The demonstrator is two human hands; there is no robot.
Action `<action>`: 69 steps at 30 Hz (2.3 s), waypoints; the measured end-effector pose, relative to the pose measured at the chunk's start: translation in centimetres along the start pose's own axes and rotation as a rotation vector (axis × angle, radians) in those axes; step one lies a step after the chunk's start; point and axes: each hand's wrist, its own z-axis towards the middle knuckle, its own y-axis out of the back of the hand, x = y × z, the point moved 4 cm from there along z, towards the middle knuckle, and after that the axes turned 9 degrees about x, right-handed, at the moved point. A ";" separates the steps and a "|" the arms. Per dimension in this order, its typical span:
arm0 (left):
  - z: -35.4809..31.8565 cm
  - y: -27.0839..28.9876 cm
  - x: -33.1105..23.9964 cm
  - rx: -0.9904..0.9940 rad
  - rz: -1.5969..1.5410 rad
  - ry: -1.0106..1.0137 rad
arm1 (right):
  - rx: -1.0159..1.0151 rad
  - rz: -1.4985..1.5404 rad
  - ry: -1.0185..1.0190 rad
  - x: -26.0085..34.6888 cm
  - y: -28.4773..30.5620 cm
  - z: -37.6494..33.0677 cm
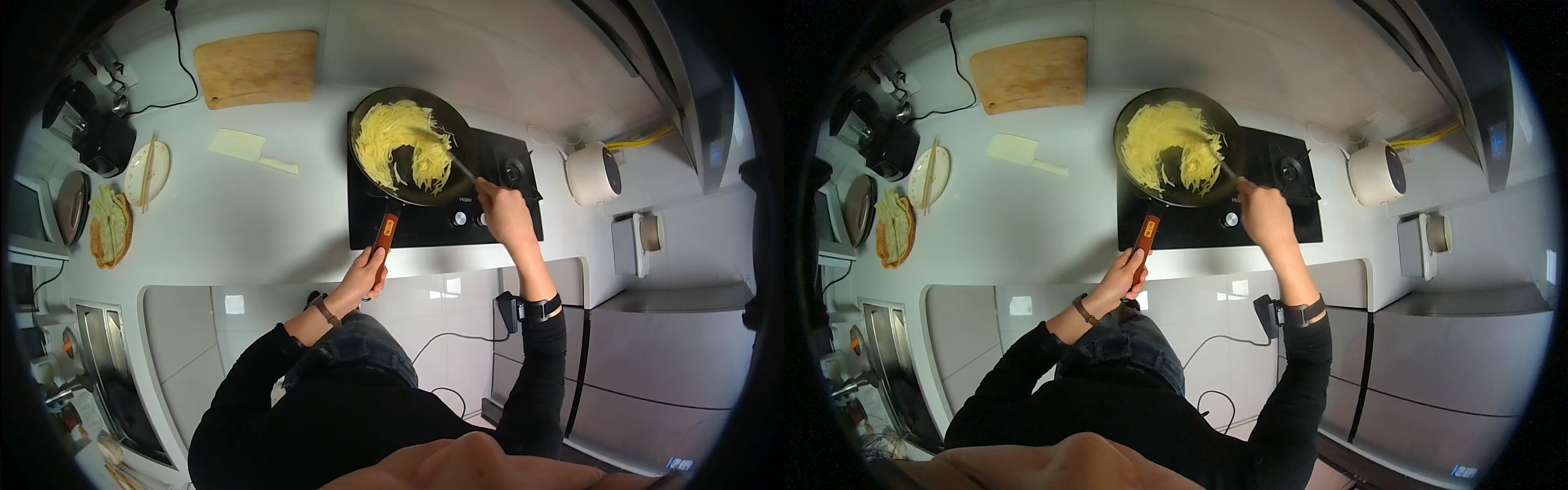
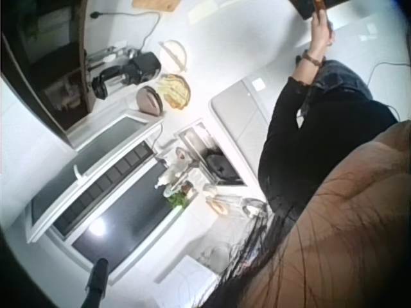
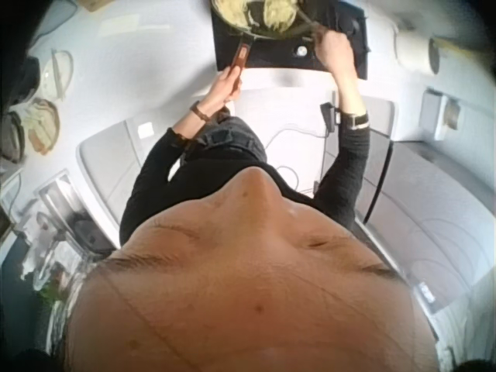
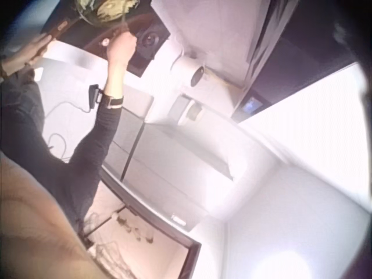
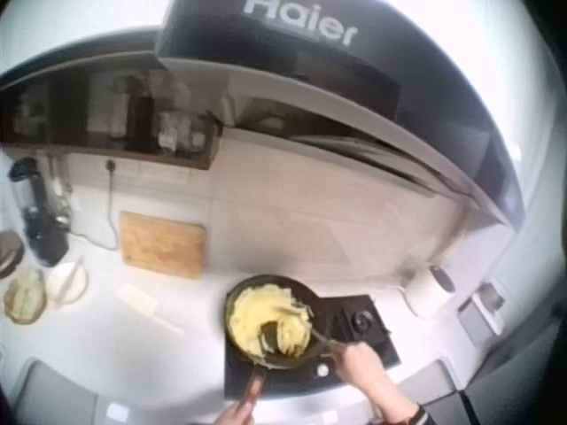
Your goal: The person stirs shredded potatoes in a pan on an induction cooktop, adds vinegar and salt, then continues stirring. They briefly rinse a glass and retrieve a plate and chopsticks before resuming stirring.
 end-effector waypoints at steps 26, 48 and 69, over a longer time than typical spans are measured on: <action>-0.2 -0.2 0.0 0.006 -0.028 0.004 | 0.036 -0.131 0.064 -2.5 3.2 2.4; -0.2 -0.3 -0.1 0.021 -0.041 0.010 | 0.233 -0.060 0.194 4.3 7.2 -4.5; -0.3 -0.1 -0.3 0.034 -0.007 0.007 | 0.004 0.182 0.305 0.9 -2.5 6.1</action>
